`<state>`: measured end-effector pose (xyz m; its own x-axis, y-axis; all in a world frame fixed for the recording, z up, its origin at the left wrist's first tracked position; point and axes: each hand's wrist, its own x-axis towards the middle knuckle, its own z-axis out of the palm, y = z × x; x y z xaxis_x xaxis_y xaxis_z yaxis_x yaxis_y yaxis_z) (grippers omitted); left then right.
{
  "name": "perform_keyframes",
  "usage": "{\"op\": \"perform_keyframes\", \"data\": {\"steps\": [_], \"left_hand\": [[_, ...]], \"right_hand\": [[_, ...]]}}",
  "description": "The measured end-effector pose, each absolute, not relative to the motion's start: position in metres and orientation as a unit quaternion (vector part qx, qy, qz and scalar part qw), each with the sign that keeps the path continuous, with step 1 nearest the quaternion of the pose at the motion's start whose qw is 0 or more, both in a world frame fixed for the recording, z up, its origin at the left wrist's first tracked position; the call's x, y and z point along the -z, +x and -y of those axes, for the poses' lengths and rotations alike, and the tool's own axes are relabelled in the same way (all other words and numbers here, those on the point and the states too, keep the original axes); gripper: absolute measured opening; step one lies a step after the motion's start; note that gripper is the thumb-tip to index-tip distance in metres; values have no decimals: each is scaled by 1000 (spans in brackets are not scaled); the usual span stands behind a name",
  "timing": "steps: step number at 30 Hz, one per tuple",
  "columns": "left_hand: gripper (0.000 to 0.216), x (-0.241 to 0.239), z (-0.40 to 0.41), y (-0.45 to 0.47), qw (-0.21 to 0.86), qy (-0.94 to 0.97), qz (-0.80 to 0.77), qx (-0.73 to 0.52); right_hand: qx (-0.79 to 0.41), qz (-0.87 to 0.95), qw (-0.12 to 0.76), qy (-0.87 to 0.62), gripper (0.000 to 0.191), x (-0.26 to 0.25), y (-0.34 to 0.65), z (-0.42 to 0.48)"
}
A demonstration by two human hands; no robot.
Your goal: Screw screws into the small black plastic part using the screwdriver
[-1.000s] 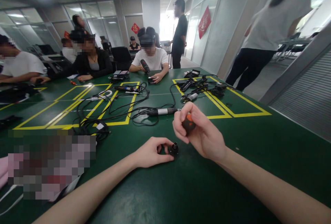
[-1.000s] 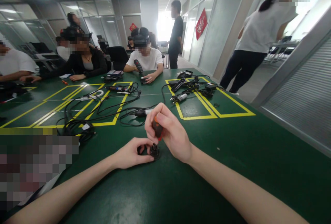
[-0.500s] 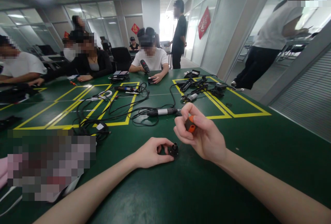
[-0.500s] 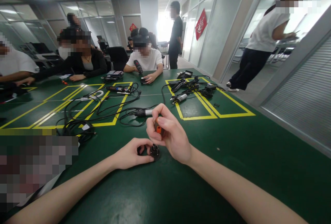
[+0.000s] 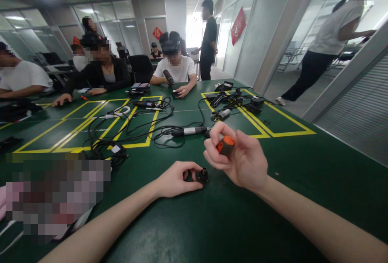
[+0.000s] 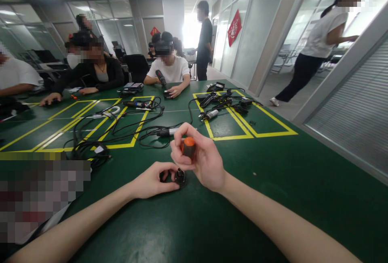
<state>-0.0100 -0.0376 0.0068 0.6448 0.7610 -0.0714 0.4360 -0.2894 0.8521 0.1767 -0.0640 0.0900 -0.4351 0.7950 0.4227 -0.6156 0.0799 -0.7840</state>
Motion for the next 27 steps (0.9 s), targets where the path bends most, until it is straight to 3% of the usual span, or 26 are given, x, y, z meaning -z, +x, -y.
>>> {"op": "perform_keyframes", "data": {"steps": [6, 21, 27], "left_hand": [[35, -4, 37, -11, 465, 780, -376, -181], [35, -10, 38, -10, 462, 781, -381, -179], [35, -7, 37, -10, 466, 780, -375, -185]], "right_hand": [[-656, 533, 524, -106, 23, -93, 179, 63], [-655, 548, 513, -86, 35, -93, 179, 62], [-687, 524, 499, -60, 23, -91, 179, 66]]}}
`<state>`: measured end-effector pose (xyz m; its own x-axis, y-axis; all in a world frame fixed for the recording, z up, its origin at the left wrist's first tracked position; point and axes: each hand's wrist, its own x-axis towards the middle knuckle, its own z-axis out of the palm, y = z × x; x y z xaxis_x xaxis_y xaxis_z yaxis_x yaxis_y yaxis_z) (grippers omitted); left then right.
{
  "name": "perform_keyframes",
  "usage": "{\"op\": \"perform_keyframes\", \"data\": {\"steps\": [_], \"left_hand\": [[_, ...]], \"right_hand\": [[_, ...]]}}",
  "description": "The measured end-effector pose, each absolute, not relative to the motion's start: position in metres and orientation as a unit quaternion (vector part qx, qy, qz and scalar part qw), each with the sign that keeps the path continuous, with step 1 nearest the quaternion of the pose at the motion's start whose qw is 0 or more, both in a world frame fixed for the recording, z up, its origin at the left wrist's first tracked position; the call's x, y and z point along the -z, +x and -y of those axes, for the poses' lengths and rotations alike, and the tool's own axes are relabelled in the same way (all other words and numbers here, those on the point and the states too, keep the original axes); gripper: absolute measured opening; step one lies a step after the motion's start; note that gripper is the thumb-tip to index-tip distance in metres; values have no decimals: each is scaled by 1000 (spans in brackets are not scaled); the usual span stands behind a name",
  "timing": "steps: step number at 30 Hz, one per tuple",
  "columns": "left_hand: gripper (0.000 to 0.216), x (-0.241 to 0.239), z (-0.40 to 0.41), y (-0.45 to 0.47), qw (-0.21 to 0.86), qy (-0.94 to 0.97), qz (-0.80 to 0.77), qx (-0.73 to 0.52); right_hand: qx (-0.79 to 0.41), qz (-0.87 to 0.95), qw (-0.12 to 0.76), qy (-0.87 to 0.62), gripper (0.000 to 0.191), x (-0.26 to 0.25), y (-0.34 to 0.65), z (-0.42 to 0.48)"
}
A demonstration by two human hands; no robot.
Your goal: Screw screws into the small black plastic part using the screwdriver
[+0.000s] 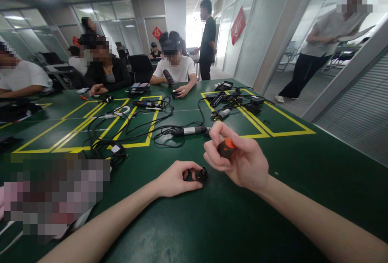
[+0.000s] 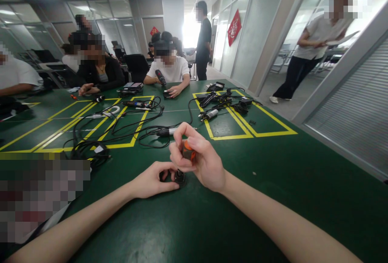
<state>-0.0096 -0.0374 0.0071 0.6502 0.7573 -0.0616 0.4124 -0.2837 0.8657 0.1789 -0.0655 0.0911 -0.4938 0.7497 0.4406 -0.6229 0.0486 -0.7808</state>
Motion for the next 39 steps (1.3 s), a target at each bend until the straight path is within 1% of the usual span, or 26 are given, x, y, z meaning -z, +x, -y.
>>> {"op": "perform_keyframes", "data": {"steps": [5, 8, 13, 16, 20, 23, 25, 28, 33, 36, 39], "left_hand": [[42, -8, 38, -10, 468, 779, -377, -178], [42, -9, 38, -10, 465, 782, -376, -177], [38, -9, 38, -9, 465, 782, -372, -184], [35, -8, 37, -9, 466, 780, -375, -185], [32, -7, 37, -9, 462, 781, -376, -185], [36, -6, 37, -10, 462, 783, -374, -184], [38, -7, 37, -10, 462, 783, -373, -183], [36, -7, 37, -10, 458, 785, -374, -183], [34, -6, 37, -10, 459, 784, -377, -181], [34, -6, 37, -10, 458, 784, -378, -181], [33, -8, 37, -9, 457, 784, -380, -178]], "right_hand": [[-674, 533, 508, -65, 20, -90, 178, 63], [-664, 538, 514, -69, 21, -91, 178, 61], [-663, 534, 519, -75, 35, -91, 178, 61], [-684, 519, 509, -66, 37, -90, 178, 61], [-694, 519, 497, -45, 33, -89, 179, 62], [-695, 521, 493, -52, 24, -90, 179, 64], [-688, 524, 499, -62, 22, -91, 179, 65], [-669, 533, 513, -71, 24, -92, 179, 62], [-667, 526, 522, -82, 38, -92, 180, 58], [-687, 516, 508, -67, 36, -92, 180, 59], [-697, 514, 497, -53, 27, -91, 181, 62]]}}
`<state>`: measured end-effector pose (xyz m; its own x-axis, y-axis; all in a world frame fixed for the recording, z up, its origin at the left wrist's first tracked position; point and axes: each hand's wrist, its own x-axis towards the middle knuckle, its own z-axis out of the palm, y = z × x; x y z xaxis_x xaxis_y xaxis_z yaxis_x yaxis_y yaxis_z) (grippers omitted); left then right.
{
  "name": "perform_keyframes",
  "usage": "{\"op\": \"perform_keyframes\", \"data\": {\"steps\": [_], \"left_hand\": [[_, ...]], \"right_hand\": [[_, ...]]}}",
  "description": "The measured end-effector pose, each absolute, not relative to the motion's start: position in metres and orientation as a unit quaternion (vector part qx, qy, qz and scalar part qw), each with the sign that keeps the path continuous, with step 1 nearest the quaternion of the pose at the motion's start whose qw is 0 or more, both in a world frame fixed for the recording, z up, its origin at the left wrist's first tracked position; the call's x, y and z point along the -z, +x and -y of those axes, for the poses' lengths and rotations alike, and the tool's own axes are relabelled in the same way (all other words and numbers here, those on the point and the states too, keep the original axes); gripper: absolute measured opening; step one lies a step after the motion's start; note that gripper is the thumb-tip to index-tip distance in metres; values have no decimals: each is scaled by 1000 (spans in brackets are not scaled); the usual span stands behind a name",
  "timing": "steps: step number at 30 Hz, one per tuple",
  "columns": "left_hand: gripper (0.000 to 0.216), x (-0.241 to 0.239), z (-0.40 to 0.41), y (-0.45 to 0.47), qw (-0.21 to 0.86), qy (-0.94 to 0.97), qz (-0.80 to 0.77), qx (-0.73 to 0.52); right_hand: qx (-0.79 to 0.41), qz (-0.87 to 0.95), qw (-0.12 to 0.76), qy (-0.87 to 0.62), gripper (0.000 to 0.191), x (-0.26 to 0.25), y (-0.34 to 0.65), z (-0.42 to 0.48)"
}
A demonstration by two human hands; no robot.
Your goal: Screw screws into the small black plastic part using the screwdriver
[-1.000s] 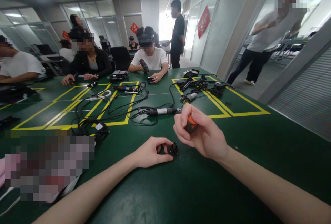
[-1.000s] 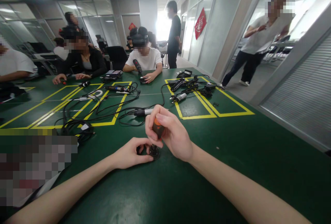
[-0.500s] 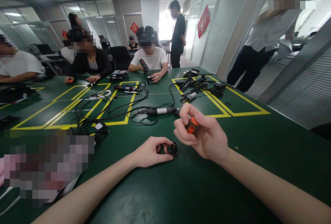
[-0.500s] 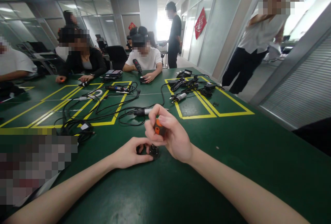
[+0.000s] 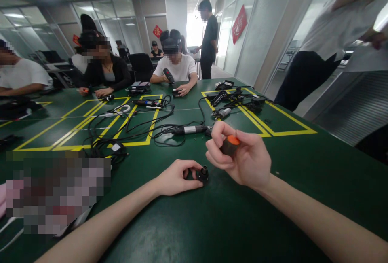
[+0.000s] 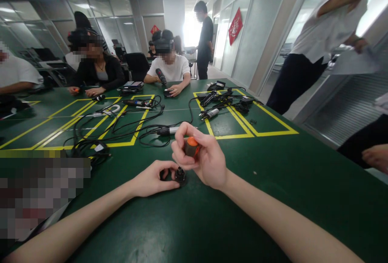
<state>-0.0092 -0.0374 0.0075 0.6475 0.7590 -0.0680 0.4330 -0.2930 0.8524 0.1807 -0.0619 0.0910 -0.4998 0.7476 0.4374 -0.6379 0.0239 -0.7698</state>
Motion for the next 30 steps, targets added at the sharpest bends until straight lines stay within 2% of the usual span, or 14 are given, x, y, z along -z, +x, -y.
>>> {"op": "perform_keyframes", "data": {"steps": [6, 12, 16, 24, 30], "left_hand": [[35, -11, 38, -9, 461, 784, -375, -181], [39, -12, 38, -9, 459, 788, -369, -179], [36, -10, 38, -10, 453, 788, -379, -175], [34, -5, 37, -11, 460, 786, -368, -186], [36, -4, 37, -10, 461, 786, -367, -186]], "right_hand": [[-690, 523, 497, -62, 21, -91, 180, 63], [-680, 530, 501, -78, 36, -92, 178, 62], [-688, 521, 500, -69, 38, -90, 178, 62], [-688, 539, 481, -62, 23, -90, 179, 65], [-682, 552, 474, -76, 40, -91, 178, 63]]}}
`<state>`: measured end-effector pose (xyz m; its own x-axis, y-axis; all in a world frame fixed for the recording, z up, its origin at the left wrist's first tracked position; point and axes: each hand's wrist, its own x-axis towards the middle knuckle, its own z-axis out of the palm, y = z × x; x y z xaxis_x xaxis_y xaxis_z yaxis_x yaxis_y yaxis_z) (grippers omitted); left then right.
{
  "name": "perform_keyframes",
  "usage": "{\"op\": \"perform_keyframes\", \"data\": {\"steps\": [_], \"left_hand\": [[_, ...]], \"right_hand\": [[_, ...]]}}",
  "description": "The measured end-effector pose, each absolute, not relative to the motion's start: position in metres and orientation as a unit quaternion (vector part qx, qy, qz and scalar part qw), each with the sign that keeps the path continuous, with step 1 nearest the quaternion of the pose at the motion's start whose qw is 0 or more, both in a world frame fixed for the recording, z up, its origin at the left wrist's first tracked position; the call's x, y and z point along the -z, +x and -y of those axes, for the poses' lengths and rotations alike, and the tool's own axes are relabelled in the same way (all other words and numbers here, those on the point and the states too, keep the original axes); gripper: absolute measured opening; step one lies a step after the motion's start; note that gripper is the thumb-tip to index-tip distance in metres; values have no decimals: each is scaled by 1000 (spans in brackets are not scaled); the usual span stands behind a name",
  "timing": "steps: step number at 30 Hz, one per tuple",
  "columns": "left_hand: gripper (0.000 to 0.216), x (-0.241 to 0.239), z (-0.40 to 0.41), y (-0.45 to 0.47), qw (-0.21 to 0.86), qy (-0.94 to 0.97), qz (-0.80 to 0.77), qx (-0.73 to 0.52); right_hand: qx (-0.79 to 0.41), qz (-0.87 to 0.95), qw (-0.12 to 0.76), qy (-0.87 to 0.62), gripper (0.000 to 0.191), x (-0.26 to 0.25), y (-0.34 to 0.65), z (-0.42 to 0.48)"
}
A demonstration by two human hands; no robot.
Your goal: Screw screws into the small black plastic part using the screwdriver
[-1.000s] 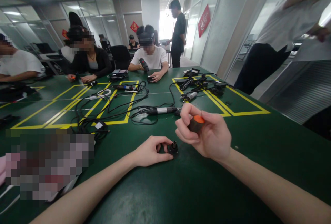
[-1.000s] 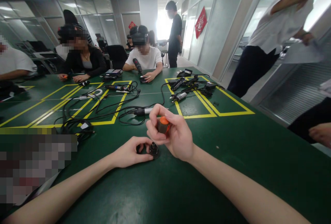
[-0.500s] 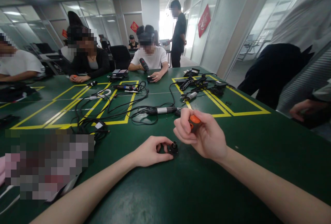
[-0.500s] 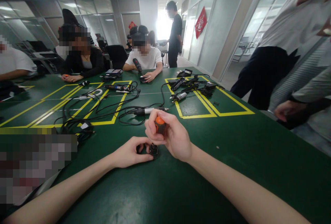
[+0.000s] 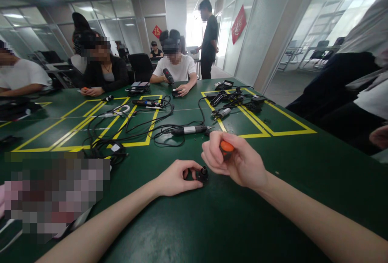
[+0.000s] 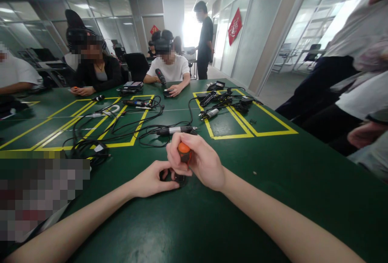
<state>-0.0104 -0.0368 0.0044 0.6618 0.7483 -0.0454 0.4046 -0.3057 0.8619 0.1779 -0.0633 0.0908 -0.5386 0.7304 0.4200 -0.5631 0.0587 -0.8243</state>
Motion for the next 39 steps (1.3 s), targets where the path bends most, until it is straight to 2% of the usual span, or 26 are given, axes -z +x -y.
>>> {"op": "perform_keyframes", "data": {"steps": [5, 10, 14, 20, 29, 35, 39], "left_hand": [[36, -3, 37, -10, 459, 784, -372, -190], [39, -4, 37, -11, 457, 788, -371, -182], [39, -7, 38, -11, 453, 791, -371, -176], [35, -6, 37, -10, 454, 786, -379, -181], [33, -9, 38, -10, 451, 787, -383, -174], [34, -8, 38, -9, 453, 787, -378, -180], [37, -8, 38, -9, 454, 786, -380, -178]], "right_hand": [[-690, 540, 476, -68, 42, -88, 177, 64], [-678, 539, 494, -75, 26, -88, 176, 66], [-646, 544, 526, -100, 32, -92, 176, 63], [-672, 511, 528, -93, 36, -93, 178, 58], [-656, 535, 523, -99, 16, -91, 179, 62], [-644, 536, 535, -108, 28, -90, 177, 58], [-668, 523, 523, -87, 30, -90, 177, 60]]}}
